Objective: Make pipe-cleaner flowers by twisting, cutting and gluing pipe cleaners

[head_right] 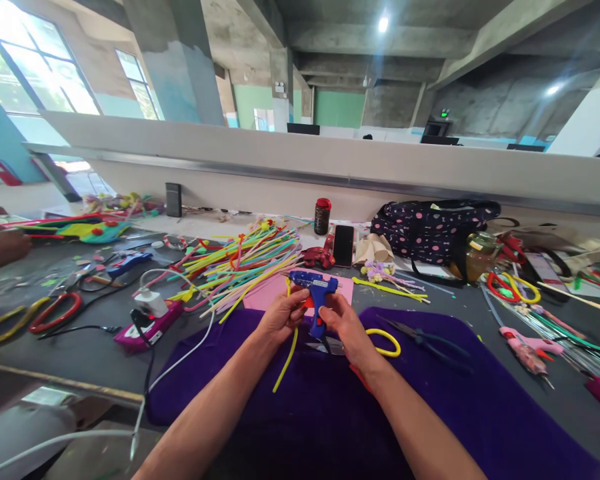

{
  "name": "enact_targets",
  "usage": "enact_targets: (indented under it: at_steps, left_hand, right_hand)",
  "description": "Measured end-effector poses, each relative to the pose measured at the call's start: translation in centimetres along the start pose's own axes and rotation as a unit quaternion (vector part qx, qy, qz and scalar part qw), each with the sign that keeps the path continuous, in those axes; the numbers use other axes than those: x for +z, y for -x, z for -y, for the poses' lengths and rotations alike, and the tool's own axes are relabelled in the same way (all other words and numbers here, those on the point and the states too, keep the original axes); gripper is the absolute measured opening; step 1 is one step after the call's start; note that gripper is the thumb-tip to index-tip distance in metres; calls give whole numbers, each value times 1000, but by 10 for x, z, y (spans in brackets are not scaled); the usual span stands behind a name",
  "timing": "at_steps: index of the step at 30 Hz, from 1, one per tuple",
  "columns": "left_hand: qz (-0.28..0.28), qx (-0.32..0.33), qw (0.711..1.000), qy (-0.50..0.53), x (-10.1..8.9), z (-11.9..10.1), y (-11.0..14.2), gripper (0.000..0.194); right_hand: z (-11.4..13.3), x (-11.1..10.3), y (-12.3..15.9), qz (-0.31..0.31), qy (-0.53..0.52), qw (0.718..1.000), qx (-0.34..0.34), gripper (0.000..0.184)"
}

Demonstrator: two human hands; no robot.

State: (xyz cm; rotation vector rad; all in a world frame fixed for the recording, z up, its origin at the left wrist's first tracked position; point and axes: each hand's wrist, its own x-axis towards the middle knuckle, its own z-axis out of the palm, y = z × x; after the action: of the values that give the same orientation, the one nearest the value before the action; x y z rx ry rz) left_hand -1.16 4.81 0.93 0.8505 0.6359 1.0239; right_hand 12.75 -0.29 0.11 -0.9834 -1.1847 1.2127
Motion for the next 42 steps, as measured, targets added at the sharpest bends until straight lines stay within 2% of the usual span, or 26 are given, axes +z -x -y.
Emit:
enact_targets:
  at_steps: [3, 5, 10, 13, 15, 21, 25, 30, 34, 39, 42]
  left_hand:
    - [18, 0, 998, -63, 1, 5, 1, 27]
    - [25, 0, 996, -86, 0, 7, 1, 26]
    - [8, -42, 997, -65, -2, 3, -1, 27]
    - [5, -82, 995, -57, -3, 1, -2, 22]
    - [40, -118, 990, -64, -3, 1, -2, 20]
    - [210, -192, 954, -91, 0, 1, 8, 21]
    - [262, -224, 928, -140, 11, 4, 13, 21]
    - [237, -197, 914, -262, 20, 15, 12, 18]
    - [226, -153, 908, -318, 22, 19, 12, 26]
    - [215, -134, 926, -280, 22, 13, 18, 27]
    - [246, -150, 914, -286, 19, 7, 24, 32]
  right_hand:
    - [-2, 1, -2, 22, -86, 992, 91, 33]
    - [-1, -2, -3, -1, -87, 990, 108, 30]
    - [10, -16, -7, -37, -104, 993, 35, 29]
    - [12, -20, -8, -49, -115, 992, 21, 30]
    - [10, -21, -9, -57, -111, 992, 21, 29]
    - [11, -24, -8, -94, -79, 992, 10, 28]
    - [22, -19, -5, -106, -51, 993, 9, 29]
    - [28, -11, -1, -80, -48, 995, 28, 40]
    - [24, -14, 0, -88, 19, 996, 18, 32]
    - [19, -31, -11, -161, 11, 987, -5, 29]
    - [19, -50, -22, -223, -13, 974, -42, 29]
